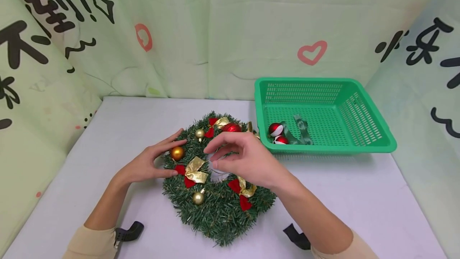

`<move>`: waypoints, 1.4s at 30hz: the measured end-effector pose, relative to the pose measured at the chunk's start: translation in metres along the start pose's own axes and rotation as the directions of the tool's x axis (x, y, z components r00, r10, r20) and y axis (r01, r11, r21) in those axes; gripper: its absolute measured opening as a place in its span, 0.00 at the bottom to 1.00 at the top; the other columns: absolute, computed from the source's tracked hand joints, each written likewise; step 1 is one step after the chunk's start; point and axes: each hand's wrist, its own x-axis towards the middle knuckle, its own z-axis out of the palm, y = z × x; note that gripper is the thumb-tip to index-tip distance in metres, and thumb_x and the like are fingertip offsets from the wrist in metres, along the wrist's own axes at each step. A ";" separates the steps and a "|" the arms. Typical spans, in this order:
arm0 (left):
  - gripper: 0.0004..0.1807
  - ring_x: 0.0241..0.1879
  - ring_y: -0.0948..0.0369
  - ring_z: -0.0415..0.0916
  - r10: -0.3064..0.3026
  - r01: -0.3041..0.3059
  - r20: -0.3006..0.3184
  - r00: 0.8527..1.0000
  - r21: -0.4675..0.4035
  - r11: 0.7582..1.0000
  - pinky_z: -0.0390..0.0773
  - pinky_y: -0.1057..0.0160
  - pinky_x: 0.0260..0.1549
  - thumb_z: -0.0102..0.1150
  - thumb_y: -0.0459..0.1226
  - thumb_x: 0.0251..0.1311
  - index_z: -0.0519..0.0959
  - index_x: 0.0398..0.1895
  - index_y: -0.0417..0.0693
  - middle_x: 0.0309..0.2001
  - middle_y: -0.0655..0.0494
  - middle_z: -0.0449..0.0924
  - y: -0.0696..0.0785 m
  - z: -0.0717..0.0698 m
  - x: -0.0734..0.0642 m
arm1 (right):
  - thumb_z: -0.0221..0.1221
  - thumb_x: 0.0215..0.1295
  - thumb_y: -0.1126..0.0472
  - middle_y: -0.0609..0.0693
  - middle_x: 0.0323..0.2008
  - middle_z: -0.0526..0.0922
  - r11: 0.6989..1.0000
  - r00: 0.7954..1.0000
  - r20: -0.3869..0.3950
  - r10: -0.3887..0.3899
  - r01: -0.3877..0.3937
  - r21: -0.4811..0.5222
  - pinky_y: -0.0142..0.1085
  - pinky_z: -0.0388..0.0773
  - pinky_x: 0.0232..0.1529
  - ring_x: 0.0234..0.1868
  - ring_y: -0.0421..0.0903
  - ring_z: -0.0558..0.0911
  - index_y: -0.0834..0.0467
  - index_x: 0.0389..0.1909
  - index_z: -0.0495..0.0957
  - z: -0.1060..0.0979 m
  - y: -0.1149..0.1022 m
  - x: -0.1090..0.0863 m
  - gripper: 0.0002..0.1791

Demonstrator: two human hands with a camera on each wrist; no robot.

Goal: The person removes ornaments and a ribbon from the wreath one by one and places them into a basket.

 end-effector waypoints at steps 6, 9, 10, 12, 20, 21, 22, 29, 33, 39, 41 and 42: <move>0.47 0.83 0.50 0.47 0.004 -0.004 -0.002 1.000 -0.006 1.000 0.56 0.31 0.75 0.78 0.41 0.57 0.66 0.80 0.58 0.86 0.62 0.45 -0.002 0.000 0.000 | 0.67 0.67 0.69 0.54 0.50 0.86 0.999 0.997 0.067 0.035 -0.034 -0.018 0.43 0.87 0.47 0.50 0.58 0.86 0.54 0.51 0.85 0.012 0.004 0.007 0.14; 0.47 0.83 0.50 0.47 0.005 -0.005 -0.003 1.000 -0.005 1.000 0.56 0.31 0.75 0.78 0.41 0.57 0.66 0.80 0.59 0.85 0.63 0.45 -0.002 0.000 0.000 | 0.67 0.67 0.70 0.59 0.52 0.85 0.998 0.993 0.099 0.062 -0.061 -0.011 0.42 0.87 0.50 0.51 0.62 0.85 0.57 0.51 0.85 0.017 0.009 0.009 0.14; 0.47 0.83 0.50 0.47 0.005 -0.005 -0.003 1.000 -0.005 1.000 0.56 0.31 0.75 0.78 0.41 0.57 0.66 0.80 0.59 0.85 0.63 0.45 -0.002 0.000 0.000 | 0.67 0.66 0.70 0.60 0.53 0.84 0.998 0.991 0.110 0.070 -0.070 -0.008 0.41 0.87 0.50 0.52 0.63 0.85 0.58 0.52 0.84 0.018 0.012 0.009 0.14; 0.47 0.83 0.50 0.47 0.007 -0.007 -0.002 1.000 -0.004 1.000 0.56 0.32 0.75 0.78 0.41 0.57 0.66 0.80 0.59 0.85 0.63 0.45 -0.001 0.000 0.000 | 0.67 0.65 0.71 0.62 0.55 0.83 0.997 0.987 0.137 0.083 -0.083 -0.006 0.39 0.86 0.52 0.53 0.64 0.84 0.61 0.53 0.83 0.022 0.017 0.010 0.15; 0.47 0.83 0.50 0.48 0.006 -0.006 -0.003 1.000 -0.003 1.000 0.57 0.31 0.74 0.78 0.41 0.57 0.66 0.80 0.59 0.85 0.62 0.45 -0.001 0.000 0.000 | 0.68 0.63 0.71 0.61 0.56 0.82 0.988 0.966 0.207 0.153 -0.147 -0.042 0.36 0.85 0.53 0.54 0.60 0.84 0.64 0.55 0.82 0.033 0.035 0.013 0.19; 0.47 0.83 0.50 0.48 0.006 -0.006 -0.003 1.000 -0.002 1.000 0.57 0.31 0.74 0.78 0.41 0.57 0.66 0.80 0.59 0.85 0.62 0.45 -0.001 0.001 0.000 | 0.68 0.63 0.71 0.61 0.55 0.82 0.987 0.964 0.211 0.162 -0.154 -0.051 0.36 0.85 0.52 0.54 0.59 0.84 0.63 0.55 0.82 0.034 0.037 0.013 0.19; 0.47 0.83 0.50 0.48 0.006 -0.006 -0.003 1.000 -0.001 1.000 0.57 0.31 0.74 0.78 0.41 0.57 0.66 0.80 0.59 0.85 0.62 0.45 -0.001 0.001 0.000 | 0.69 0.63 0.71 0.60 0.55 0.82 0.986 0.962 0.217 0.165 -0.156 -0.060 0.36 0.85 0.52 0.54 0.58 0.84 0.63 0.55 0.82 0.035 0.039 0.013 0.19; 0.46 0.83 0.50 0.47 0.009 -0.009 -0.005 1.000 -0.007 1.000 0.56 0.31 0.74 0.78 0.40 0.57 0.67 0.80 0.58 0.85 0.62 0.45 0.000 0.001 0.000 | 0.70 0.61 0.70 0.57 0.53 0.83 0.979 0.958 0.220 0.185 -0.159 -0.127 0.38 0.85 0.50 0.50 0.51 0.84 0.61 0.53 0.83 0.037 0.049 0.014 0.18; 0.46 0.83 0.50 0.48 0.010 -0.010 -0.004 1.000 -0.003 1.000 0.57 0.31 0.74 0.78 0.40 0.57 0.67 0.80 0.58 0.85 0.62 0.45 0.000 0.001 0.000 | 0.71 0.61 0.68 0.55 0.52 0.84 0.972 0.958 0.209 0.195 -0.160 -0.171 0.37 0.84 0.49 0.49 0.48 0.84 0.59 0.51 0.84 0.039 0.052 0.013 0.17; 0.47 0.83 0.50 0.47 0.011 -0.011 -0.003 1.000 0.002 1.000 0.57 0.31 0.74 0.78 0.41 0.57 0.66 0.80 0.59 0.85 0.62 0.45 0.000 0.001 0.000 | 0.72 0.59 0.70 0.52 0.51 0.84 0.966 0.959 0.199 0.204 -0.164 -0.200 0.36 0.84 0.48 0.49 0.47 0.83 0.58 0.50 0.84 0.043 0.055 0.013 0.18; 0.46 0.83 0.50 0.47 0.012 -0.012 -0.004 1.000 0.000 1.000 0.57 0.31 0.74 0.78 0.41 0.57 0.66 0.80 0.59 0.85 0.62 0.45 0.000 0.001 0.000 | 0.73 0.58 0.70 0.50 0.50 0.85 0.961 0.959 0.197 0.205 -0.159 -0.226 0.36 0.84 0.47 0.50 0.47 0.82 0.56 0.49 0.84 0.046 0.056 0.013 0.18; 0.46 0.83 0.50 0.47 0.012 -0.012 -0.004 1.000 0.000 1.000 0.57 0.31 0.74 0.78 0.41 0.57 0.67 0.80 0.59 0.85 0.62 0.45 0.000 0.001 0.000 | 0.73 0.58 0.70 0.50 0.50 0.85 0.958 0.959 0.197 0.203 -0.154 -0.240 0.36 0.84 0.47 0.50 0.47 0.82 0.56 0.49 0.84 0.047 0.056 0.013 0.18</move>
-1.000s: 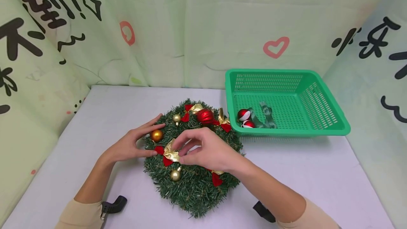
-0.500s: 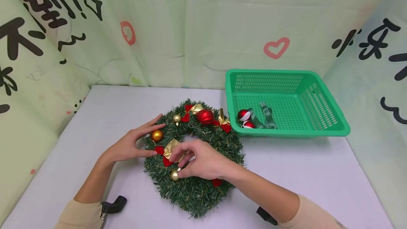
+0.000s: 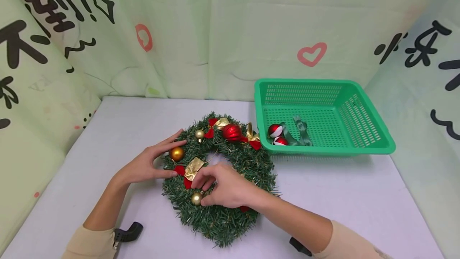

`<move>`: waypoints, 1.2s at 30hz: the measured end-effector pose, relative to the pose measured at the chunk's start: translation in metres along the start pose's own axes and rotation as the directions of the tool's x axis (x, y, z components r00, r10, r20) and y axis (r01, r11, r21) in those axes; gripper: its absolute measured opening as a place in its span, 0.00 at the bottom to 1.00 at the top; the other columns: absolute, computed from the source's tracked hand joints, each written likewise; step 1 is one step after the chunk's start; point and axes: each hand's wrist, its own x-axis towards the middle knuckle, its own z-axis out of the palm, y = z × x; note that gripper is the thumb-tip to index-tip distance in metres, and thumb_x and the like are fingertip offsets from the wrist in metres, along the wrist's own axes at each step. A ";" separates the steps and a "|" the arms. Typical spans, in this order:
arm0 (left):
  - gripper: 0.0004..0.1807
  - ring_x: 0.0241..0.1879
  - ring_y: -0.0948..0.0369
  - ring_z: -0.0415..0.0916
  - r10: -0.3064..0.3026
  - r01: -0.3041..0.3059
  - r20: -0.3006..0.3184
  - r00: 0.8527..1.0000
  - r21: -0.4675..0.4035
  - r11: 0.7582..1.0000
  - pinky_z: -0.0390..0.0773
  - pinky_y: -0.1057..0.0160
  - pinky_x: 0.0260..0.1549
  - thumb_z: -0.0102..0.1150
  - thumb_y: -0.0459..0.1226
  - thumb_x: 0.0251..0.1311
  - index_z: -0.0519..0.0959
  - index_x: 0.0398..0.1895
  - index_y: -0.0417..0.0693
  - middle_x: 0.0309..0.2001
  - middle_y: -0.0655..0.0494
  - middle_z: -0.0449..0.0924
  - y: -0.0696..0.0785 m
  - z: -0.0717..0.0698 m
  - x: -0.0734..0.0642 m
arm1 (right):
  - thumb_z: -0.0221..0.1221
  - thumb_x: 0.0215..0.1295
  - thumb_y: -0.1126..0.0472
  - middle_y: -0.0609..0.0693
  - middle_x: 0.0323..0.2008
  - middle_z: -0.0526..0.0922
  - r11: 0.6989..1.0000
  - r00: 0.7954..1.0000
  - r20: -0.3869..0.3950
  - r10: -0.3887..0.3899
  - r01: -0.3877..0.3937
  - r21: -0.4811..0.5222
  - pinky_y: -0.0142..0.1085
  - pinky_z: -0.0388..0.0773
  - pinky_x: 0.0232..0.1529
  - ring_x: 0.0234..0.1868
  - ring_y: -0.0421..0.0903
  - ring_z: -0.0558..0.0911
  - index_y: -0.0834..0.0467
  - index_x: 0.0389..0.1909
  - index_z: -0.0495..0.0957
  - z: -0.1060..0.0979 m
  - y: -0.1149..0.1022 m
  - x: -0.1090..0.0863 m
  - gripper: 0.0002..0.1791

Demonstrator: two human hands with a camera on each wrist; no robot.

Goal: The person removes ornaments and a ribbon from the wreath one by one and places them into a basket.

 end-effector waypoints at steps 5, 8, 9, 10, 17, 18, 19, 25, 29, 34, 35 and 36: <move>0.46 0.83 0.50 0.47 0.004 -0.004 0.000 1.000 -0.003 1.000 0.57 0.31 0.74 0.78 0.41 0.57 0.67 0.80 0.58 0.85 0.61 0.45 0.001 0.000 -0.001 | 0.74 0.57 0.70 0.44 0.47 0.85 0.997 1.000 -0.021 0.000 -0.002 -0.080 0.34 0.83 0.43 0.49 0.46 0.80 0.52 0.48 0.85 0.005 -0.001 0.001 0.19; 0.46 0.83 0.50 0.47 0.002 -0.002 0.000 1.000 0.000 1.000 0.57 0.31 0.74 0.78 0.40 0.57 0.66 0.80 0.58 0.85 0.62 0.45 0.001 -0.001 -0.001 | 0.74 0.56 0.70 0.42 0.44 0.85 0.993 0.999 -0.036 0.001 -0.005 -0.116 0.32 0.82 0.42 0.48 0.44 0.80 0.51 0.47 0.85 0.008 -0.001 0.002 0.19; 0.46 0.83 0.49 0.47 0.001 -0.001 0.000 1.000 0.001 1.000 0.57 0.31 0.74 0.78 0.40 0.57 0.66 0.80 0.58 0.85 0.62 0.45 0.001 -0.001 -0.001 | 0.74 0.56 0.70 0.41 0.44 0.85 0.992 0.999 -0.040 -0.001 -0.004 -0.126 0.32 0.81 0.42 0.48 0.44 0.79 0.50 0.47 0.85 0.009 0.000 0.002 0.19; 0.46 0.83 0.49 0.47 -0.001 0.001 0.000 1.000 0.001 1.000 0.57 0.31 0.74 0.78 0.40 0.57 0.66 0.80 0.58 0.85 0.62 0.45 0.001 -0.001 -0.001 | 0.75 0.56 0.70 0.41 0.43 0.84 0.991 0.999 -0.042 -0.002 -0.003 -0.135 0.31 0.81 0.41 0.47 0.44 0.79 0.50 0.46 0.85 0.009 0.000 0.002 0.19; 0.46 0.83 0.50 0.47 -0.009 0.009 0.001 1.000 0.001 1.000 0.57 0.31 0.74 0.78 0.40 0.57 0.67 0.80 0.58 0.85 0.63 0.45 0.001 -0.001 0.000 | 0.75 0.55 0.70 0.39 0.41 0.84 0.987 0.999 -0.053 -0.010 0.002 -0.159 0.32 0.80 0.40 0.45 0.42 0.80 0.47 0.43 0.86 0.013 0.002 0.003 0.19; 0.46 0.83 0.50 0.47 -0.008 0.008 0.001 1.000 0.001 1.000 0.57 0.31 0.74 0.78 0.40 0.57 0.67 0.79 0.58 0.85 0.63 0.45 0.001 -0.001 0.000 | 0.75 0.55 0.70 0.40 0.41 0.84 0.987 0.998 -0.054 -0.012 0.003 -0.158 0.32 0.80 0.40 0.44 0.42 0.80 0.47 0.43 0.86 0.013 0.002 0.003 0.18; 0.46 0.83 0.50 0.48 -0.007 0.007 0.001 1.000 0.000 1.000 0.57 0.32 0.74 0.78 0.40 0.57 0.67 0.79 0.58 0.85 0.62 0.45 0.001 -0.001 0.000 | 0.75 0.55 0.70 0.40 0.41 0.84 0.987 0.998 -0.054 -0.012 0.003 -0.158 0.31 0.80 0.40 0.44 0.42 0.80 0.47 0.42 0.86 0.013 0.002 0.003 0.18; 0.46 0.83 0.50 0.48 -0.004 0.004 0.001 1.000 0.003 1.000 0.57 0.32 0.74 0.78 0.40 0.57 0.67 0.79 0.58 0.85 0.62 0.45 0.001 -0.001 0.000 | 0.74 0.55 0.72 0.41 0.39 0.85 0.988 0.998 -0.059 -0.038 0.028 -0.150 0.31 0.80 0.40 0.45 0.42 0.80 0.48 0.39 0.86 0.012 0.002 0.002 0.17; 0.46 0.83 0.50 0.48 -0.005 0.005 0.001 1.000 0.003 1.000 0.57 0.32 0.74 0.78 0.40 0.57 0.67 0.79 0.58 0.85 0.63 0.45 0.001 -0.001 0.000 | 0.74 0.55 0.72 0.40 0.39 0.85 0.987 0.997 -0.067 -0.047 0.036 -0.160 0.30 0.80 0.41 0.46 0.42 0.81 0.48 0.38 0.86 0.013 0.002 0.003 0.16; 0.46 0.83 0.49 0.48 -0.005 0.005 0.003 1.000 0.006 1.000 0.57 0.31 0.74 0.78 0.41 0.57 0.67 0.79 0.57 0.85 0.62 0.45 0.001 -0.001 0.000 | 0.75 0.54 0.70 0.38 0.40 0.84 0.982 0.997 -0.072 -0.037 0.023 -0.186 0.30 0.79 0.40 0.45 0.40 0.80 0.46 0.39 0.86 0.016 0.003 0.004 0.17; 0.46 0.83 0.49 0.48 -0.006 0.006 0.004 1.000 0.007 1.000 0.57 0.31 0.74 0.78 0.41 0.57 0.67 0.79 0.58 0.85 0.62 0.45 0.001 -0.001 0.000 | 0.75 0.54 0.71 0.39 0.40 0.84 0.982 0.997 -0.072 -0.041 0.027 -0.189 0.30 0.79 0.40 0.44 0.40 0.80 0.47 0.39 0.86 0.016 0.003 0.004 0.17; 0.46 0.83 0.49 0.48 -0.007 0.007 0.004 1.000 0.008 1.000 0.57 0.31 0.74 0.78 0.41 0.57 0.67 0.79 0.58 0.85 0.62 0.45 0.001 -0.001 0.000 | 0.75 0.54 0.71 0.39 0.40 0.84 0.980 0.996 -0.072 -0.046 0.031 -0.195 0.30 0.79 0.39 0.44 0.39 0.80 0.47 0.39 0.86 0.016 0.003 0.004 0.17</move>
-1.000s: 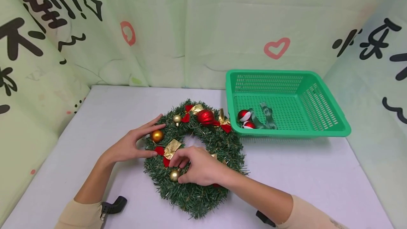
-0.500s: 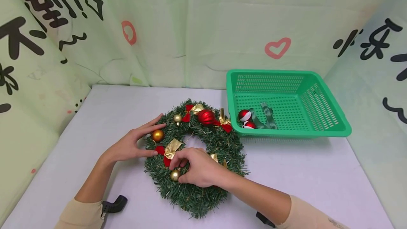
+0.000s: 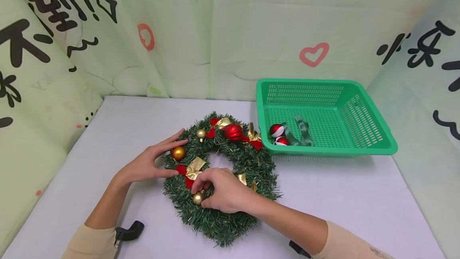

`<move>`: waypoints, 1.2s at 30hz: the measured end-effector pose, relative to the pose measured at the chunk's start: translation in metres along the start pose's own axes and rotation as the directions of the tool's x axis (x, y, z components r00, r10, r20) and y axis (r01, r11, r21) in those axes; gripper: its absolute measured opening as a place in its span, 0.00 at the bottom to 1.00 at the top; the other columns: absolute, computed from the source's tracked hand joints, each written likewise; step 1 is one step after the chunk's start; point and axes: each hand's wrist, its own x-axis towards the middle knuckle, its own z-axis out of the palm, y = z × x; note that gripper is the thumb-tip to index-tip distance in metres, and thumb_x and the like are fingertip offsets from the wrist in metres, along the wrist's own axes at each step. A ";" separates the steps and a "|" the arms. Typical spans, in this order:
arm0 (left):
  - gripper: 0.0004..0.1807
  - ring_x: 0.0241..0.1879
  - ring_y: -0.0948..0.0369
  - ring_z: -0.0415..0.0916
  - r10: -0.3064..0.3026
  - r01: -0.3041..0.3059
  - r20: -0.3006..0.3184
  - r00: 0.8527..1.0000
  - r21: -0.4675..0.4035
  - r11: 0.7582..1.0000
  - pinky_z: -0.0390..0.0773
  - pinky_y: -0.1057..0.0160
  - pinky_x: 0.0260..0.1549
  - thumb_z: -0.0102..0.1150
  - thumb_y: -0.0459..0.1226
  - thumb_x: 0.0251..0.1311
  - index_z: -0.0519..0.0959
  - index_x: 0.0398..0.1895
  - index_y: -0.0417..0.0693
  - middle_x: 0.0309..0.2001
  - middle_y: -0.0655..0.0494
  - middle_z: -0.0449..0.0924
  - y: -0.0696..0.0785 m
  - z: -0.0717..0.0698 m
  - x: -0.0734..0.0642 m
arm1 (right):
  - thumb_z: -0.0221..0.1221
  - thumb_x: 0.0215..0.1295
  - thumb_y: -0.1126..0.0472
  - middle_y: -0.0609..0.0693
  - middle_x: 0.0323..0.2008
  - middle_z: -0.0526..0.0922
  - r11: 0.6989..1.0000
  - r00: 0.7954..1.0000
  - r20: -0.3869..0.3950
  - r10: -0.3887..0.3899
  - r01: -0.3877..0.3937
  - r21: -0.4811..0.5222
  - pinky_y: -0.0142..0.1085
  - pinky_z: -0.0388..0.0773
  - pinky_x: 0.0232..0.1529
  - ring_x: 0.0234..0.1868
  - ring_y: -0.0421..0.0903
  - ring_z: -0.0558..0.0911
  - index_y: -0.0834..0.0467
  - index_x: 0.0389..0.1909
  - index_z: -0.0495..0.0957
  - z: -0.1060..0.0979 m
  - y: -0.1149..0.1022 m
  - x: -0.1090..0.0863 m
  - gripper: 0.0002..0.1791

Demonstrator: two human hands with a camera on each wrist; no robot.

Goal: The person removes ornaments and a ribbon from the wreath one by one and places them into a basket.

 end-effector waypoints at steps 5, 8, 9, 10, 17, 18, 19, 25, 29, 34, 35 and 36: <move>0.46 0.83 0.49 0.48 -0.004 0.004 0.000 1.000 0.002 1.000 0.57 0.31 0.74 0.78 0.41 0.58 0.67 0.80 0.59 0.85 0.62 0.45 0.000 0.000 -0.001 | 0.75 0.54 0.70 0.38 0.39 0.84 0.999 1.000 -0.006 0.001 -0.001 -0.034 0.30 0.78 0.37 0.41 0.38 0.79 0.47 0.39 0.87 0.002 -0.002 0.000 0.16; 0.46 0.83 0.49 0.48 -0.005 0.005 0.002 1.000 0.003 1.000 0.57 0.31 0.74 0.78 0.42 0.57 0.67 0.80 0.59 0.85 0.63 0.45 0.000 0.000 0.000 | 0.75 0.56 0.68 0.38 0.39 0.84 0.999 1.000 -0.007 0.012 -0.012 -0.042 0.30 0.79 0.37 0.41 0.38 0.79 0.46 0.39 0.87 0.002 -0.002 0.000 0.15; 0.46 0.83 0.49 0.48 -0.005 0.005 0.002 1.000 0.004 1.000 0.57 0.31 0.74 0.78 0.42 0.57 0.67 0.80 0.59 0.85 0.63 0.45 0.000 0.000 0.000 | 0.75 0.56 0.68 0.38 0.39 0.84 0.999 1.000 -0.007 0.012 -0.012 -0.041 0.30 0.79 0.37 0.41 0.38 0.79 0.46 0.39 0.87 0.002 -0.002 0.000 0.15; 0.46 0.83 0.49 0.47 -0.004 0.004 0.002 1.000 0.004 1.000 0.57 0.31 0.74 0.78 0.41 0.57 0.67 0.80 0.59 0.85 0.63 0.45 0.000 0.000 0.000 | 0.75 0.56 0.68 0.38 0.39 0.84 0.999 1.000 -0.008 0.009 -0.009 -0.036 0.30 0.79 0.37 0.42 0.38 0.79 0.46 0.39 0.87 0.002 -0.002 0.000 0.15; 0.46 0.83 0.50 0.47 -0.002 0.002 0.000 1.000 0.006 1.000 0.56 0.31 0.75 0.78 0.41 0.57 0.67 0.80 0.59 0.85 0.63 0.45 -0.002 0.000 0.001 | 0.75 0.58 0.66 0.37 0.39 0.85 1.000 1.000 -0.019 0.002 -0.002 -0.015 0.30 0.80 0.39 0.44 0.40 0.80 0.47 0.41 0.87 -0.003 -0.003 -0.002 0.14; 0.46 0.83 0.50 0.47 -0.002 0.002 -0.001 1.000 0.007 1.000 0.56 0.32 0.75 0.78 0.41 0.57 0.67 0.80 0.59 0.85 0.63 0.45 -0.002 0.000 0.001 | 0.74 0.58 0.66 0.37 0.39 0.85 1.000 1.000 -0.021 0.004 -0.004 -0.013 0.30 0.81 0.39 0.44 0.40 0.81 0.47 0.41 0.87 -0.003 -0.004 -0.003 0.14; 0.46 0.83 0.50 0.47 -0.002 0.002 -0.001 1.000 0.008 1.000 0.56 0.32 0.75 0.78 0.41 0.57 0.67 0.80 0.59 0.85 0.63 0.45 -0.002 0.000 0.001 | 0.74 0.58 0.66 0.37 0.39 0.85 1.000 1.000 -0.023 0.006 -0.006 -0.013 0.30 0.81 0.40 0.45 0.40 0.81 0.47 0.41 0.87 -0.004 -0.004 -0.003 0.14; 0.47 0.83 0.50 0.48 0.004 -0.004 -0.004 1.000 0.022 1.000 0.57 0.32 0.75 0.78 0.41 0.57 0.67 0.80 0.59 0.85 0.63 0.44 -0.001 0.000 0.001 | 0.74 0.58 0.67 0.37 0.41 0.86 1.000 0.999 -0.028 0.019 -0.018 0.018 0.34 0.83 0.44 0.47 0.41 0.83 0.47 0.42 0.87 -0.006 -0.005 -0.003 0.15; 0.47 0.83 0.49 0.48 0.011 -0.011 -0.003 1.000 0.029 1.000 0.57 0.32 0.74 0.78 0.42 0.57 0.66 0.80 0.58 0.86 0.62 0.44 0.000 0.000 0.000 | 0.74 0.58 0.67 0.38 0.42 0.86 0.999 0.999 -0.032 0.021 -0.020 0.043 0.33 0.84 0.45 0.48 0.43 0.83 0.49 0.43 0.86 -0.007 -0.006 -0.003 0.15; 0.46 0.83 0.49 0.47 0.008 -0.008 -0.002 1.000 0.022 1.000 0.57 0.32 0.74 0.78 0.42 0.57 0.66 0.80 0.59 0.86 0.62 0.43 0.000 0.000 0.000 | 0.74 0.57 0.69 0.42 0.43 0.86 0.996 0.999 -0.042 0.011 -0.007 0.091 0.32 0.85 0.46 0.46 0.42 0.83 0.51 0.44 0.86 -0.009 -0.005 -0.004 0.16; 0.46 0.83 0.49 0.47 0.008 -0.007 -0.001 1.000 0.021 1.000 0.57 0.31 0.74 0.78 0.42 0.57 0.66 0.80 0.59 0.86 0.62 0.44 0.000 0.000 0.000 | 0.74 0.57 0.70 0.42 0.43 0.86 0.995 0.999 -0.044 0.010 -0.005 0.100 0.32 0.85 0.46 0.46 0.42 0.83 0.52 0.44 0.86 -0.009 -0.005 -0.004 0.16; 0.46 0.83 0.49 0.47 0.007 -0.007 -0.001 1.000 0.020 1.000 0.57 0.31 0.74 0.78 0.42 0.57 0.66 0.80 0.59 0.86 0.62 0.44 0.000 0.000 0.000 | 0.73 0.57 0.70 0.43 0.44 0.85 0.994 0.999 -0.045 0.009 -0.004 0.111 0.32 0.85 0.46 0.46 0.42 0.83 0.52 0.44 0.86 -0.009 -0.005 -0.004 0.16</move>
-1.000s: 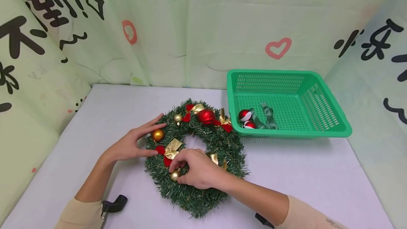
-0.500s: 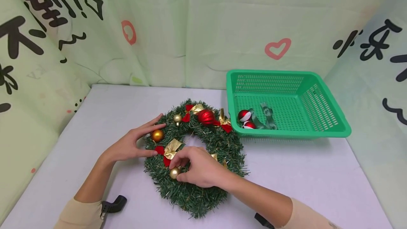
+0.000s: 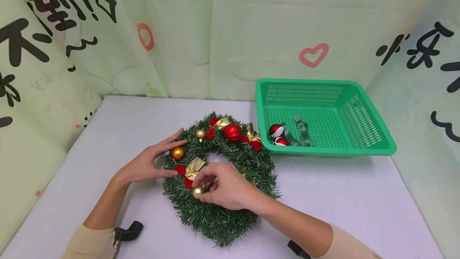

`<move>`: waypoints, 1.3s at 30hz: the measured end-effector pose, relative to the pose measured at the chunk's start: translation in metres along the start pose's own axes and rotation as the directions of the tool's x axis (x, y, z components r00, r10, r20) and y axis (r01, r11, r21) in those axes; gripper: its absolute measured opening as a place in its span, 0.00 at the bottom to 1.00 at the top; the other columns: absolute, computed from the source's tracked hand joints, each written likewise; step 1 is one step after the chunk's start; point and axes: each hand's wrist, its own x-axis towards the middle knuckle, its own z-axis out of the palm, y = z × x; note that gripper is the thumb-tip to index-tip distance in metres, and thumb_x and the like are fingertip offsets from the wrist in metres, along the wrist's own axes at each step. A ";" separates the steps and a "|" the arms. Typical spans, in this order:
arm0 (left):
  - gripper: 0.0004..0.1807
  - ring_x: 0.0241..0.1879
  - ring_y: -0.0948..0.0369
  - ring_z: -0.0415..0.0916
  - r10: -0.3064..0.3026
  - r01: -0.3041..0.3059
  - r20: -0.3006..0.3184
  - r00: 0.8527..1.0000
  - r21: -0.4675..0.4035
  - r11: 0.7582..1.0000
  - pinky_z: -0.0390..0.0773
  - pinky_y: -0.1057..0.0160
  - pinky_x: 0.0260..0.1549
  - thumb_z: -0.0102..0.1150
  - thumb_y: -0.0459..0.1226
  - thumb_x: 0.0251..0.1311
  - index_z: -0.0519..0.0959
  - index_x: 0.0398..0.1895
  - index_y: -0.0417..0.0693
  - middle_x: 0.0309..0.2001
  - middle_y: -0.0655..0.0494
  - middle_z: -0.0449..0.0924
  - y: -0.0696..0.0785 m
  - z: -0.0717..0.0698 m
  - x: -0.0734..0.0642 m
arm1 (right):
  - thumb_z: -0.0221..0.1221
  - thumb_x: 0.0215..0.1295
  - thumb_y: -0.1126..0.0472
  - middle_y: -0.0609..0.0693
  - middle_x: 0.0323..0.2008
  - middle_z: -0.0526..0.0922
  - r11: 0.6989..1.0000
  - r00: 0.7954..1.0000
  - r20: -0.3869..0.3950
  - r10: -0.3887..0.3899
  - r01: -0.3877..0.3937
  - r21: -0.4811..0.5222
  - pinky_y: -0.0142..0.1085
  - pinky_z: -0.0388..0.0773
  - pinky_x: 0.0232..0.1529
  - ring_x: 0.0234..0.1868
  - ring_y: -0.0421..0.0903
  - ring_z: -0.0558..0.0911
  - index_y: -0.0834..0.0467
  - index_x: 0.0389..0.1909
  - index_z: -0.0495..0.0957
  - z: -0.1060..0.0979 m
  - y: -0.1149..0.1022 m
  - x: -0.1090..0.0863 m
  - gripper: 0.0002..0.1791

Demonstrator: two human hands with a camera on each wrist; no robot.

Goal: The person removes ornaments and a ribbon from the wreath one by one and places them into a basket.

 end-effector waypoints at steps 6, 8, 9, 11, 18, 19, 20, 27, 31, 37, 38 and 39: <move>0.46 0.83 0.49 0.48 0.000 0.000 0.001 1.000 -0.007 1.000 0.57 0.31 0.74 0.78 0.41 0.58 0.66 0.80 0.58 0.86 0.62 0.44 0.000 0.000 0.000 | 0.73 0.58 0.71 0.45 0.44 0.85 0.999 1.000 -0.006 0.001 -0.001 0.053 0.32 0.86 0.46 0.46 0.42 0.83 0.54 0.45 0.86 -0.001 0.001 0.001 0.15; 0.46 0.83 0.49 0.47 0.002 -0.002 0.001 1.000 -0.011 1.000 0.57 0.32 0.74 0.78 0.41 0.58 0.66 0.80 0.58 0.86 0.62 0.44 0.000 0.000 0.000 | 0.72 0.59 0.71 0.45 0.44 0.85 0.998 1.000 -0.010 0.002 -0.001 0.070 0.32 0.86 0.45 0.46 0.43 0.83 0.54 0.45 0.86 -0.001 0.002 0.001 0.15; 0.46 0.83 0.50 0.47 0.003 -0.003 0.002 1.000 -0.012 1.000 0.57 0.32 0.74 0.78 0.41 0.58 0.66 0.80 0.58 0.86 0.62 0.44 0.000 0.000 0.000 | 0.72 0.59 0.72 0.46 0.44 0.85 0.997 1.000 -0.012 0.004 -0.003 0.081 0.32 0.86 0.46 0.45 0.43 0.84 0.55 0.45 0.86 -0.002 0.002 0.001 0.15; 0.46 0.83 0.50 0.47 0.003 -0.003 0.003 1.000 -0.016 1.000 0.57 0.32 0.74 0.78 0.41 0.58 0.66 0.80 0.58 0.86 0.62 0.44 0.000 0.000 0.000 | 0.72 0.59 0.72 0.48 0.45 0.85 0.994 1.000 -0.015 0.012 -0.011 0.112 0.32 0.86 0.46 0.45 0.44 0.85 0.55 0.46 0.86 -0.003 0.001 0.001 0.15; 0.46 0.83 0.49 0.47 0.003 -0.003 0.002 1.000 -0.016 1.000 0.56 0.31 0.74 0.78 0.41 0.58 0.66 0.80 0.58 0.86 0.62 0.44 0.000 0.000 0.000 | 0.72 0.59 0.73 0.54 0.49 0.83 0.976 0.999 -0.022 0.033 -0.028 0.215 0.33 0.87 0.48 0.46 0.47 0.88 0.57 0.47 0.87 -0.010 0.001 0.000 0.16; 0.46 0.83 0.49 0.47 0.004 -0.003 0.002 1.000 -0.016 1.000 0.56 0.31 0.74 0.78 0.41 0.58 0.66 0.80 0.58 0.86 0.62 0.44 0.000 0.000 0.000 | 0.72 0.59 0.73 0.54 0.49 0.83 0.976 0.999 -0.025 0.033 -0.027 0.218 0.34 0.87 0.48 0.46 0.48 0.89 0.57 0.47 0.87 -0.010 0.001 0.000 0.16; 0.46 0.83 0.49 0.47 0.005 -0.005 0.002 1.000 -0.015 1.000 0.56 0.31 0.74 0.78 0.41 0.58 0.66 0.80 0.57 0.86 0.62 0.44 0.000 0.000 0.000 | 0.72 0.59 0.73 0.54 0.50 0.83 0.975 0.999 -0.027 0.032 -0.025 0.222 0.34 0.87 0.48 0.47 0.49 0.89 0.57 0.47 0.87 -0.011 0.001 0.000 0.16; 0.46 0.83 0.49 0.47 0.004 -0.004 0.004 1.000 -0.012 1.000 0.56 0.31 0.74 0.77 0.41 0.58 0.66 0.80 0.58 0.86 0.60 0.44 0.000 0.000 0.000 | 0.72 0.59 0.72 0.54 0.51 0.84 0.972 0.998 -0.046 0.032 -0.020 0.235 0.34 0.87 0.49 0.47 0.52 0.89 0.57 0.47 0.88 -0.013 0.002 -0.001 0.16; 0.46 0.83 0.49 0.47 0.002 -0.002 0.006 1.000 -0.014 1.000 0.56 0.31 0.74 0.77 0.41 0.58 0.66 0.80 0.58 0.86 0.61 0.44 0.000 0.000 0.001 | 0.72 0.59 0.72 0.54 0.49 0.84 0.972 0.998 -0.058 0.030 -0.016 0.233 0.34 0.87 0.49 0.45 0.49 0.89 0.57 0.47 0.88 -0.015 0.003 -0.001 0.15; 0.47 0.83 0.50 0.47 -0.002 0.002 0.006 1.000 -0.016 1.000 0.56 0.31 0.75 0.78 0.40 0.58 0.66 0.80 0.58 0.86 0.63 0.44 0.000 0.000 0.000 | 0.71 0.59 0.73 0.55 0.49 0.85 0.972 0.997 -0.077 0.008 0.011 0.235 0.34 0.87 0.49 0.45 0.49 0.89 0.57 0.47 0.88 -0.019 0.003 -0.002 0.16; 0.47 0.83 0.50 0.47 -0.002 0.002 0.005 1.000 -0.016 1.000 0.56 0.31 0.75 0.78 0.40 0.58 0.66 0.80 0.58 0.86 0.63 0.44 0.000 0.000 0.000 | 0.71 0.59 0.74 0.55 0.49 0.85 0.973 0.997 -0.083 0.003 0.017 0.232 0.34 0.87 0.49 0.45 0.49 0.89 0.57 0.47 0.88 -0.020 0.003 -0.002 0.16; 0.47 0.83 0.50 0.47 -0.001 0.001 0.004 1.000 -0.016 1.000 0.55 0.31 0.75 0.78 0.40 0.57 0.66 0.80 0.58 0.86 0.62 0.44 0.000 0.000 0.000 | 0.71 0.59 0.74 0.55 0.50 0.85 0.974 0.996 -0.089 0.000 0.020 0.228 0.34 0.87 0.50 0.46 0.50 0.89 0.57 0.47 0.88 -0.021 0.003 -0.003 0.16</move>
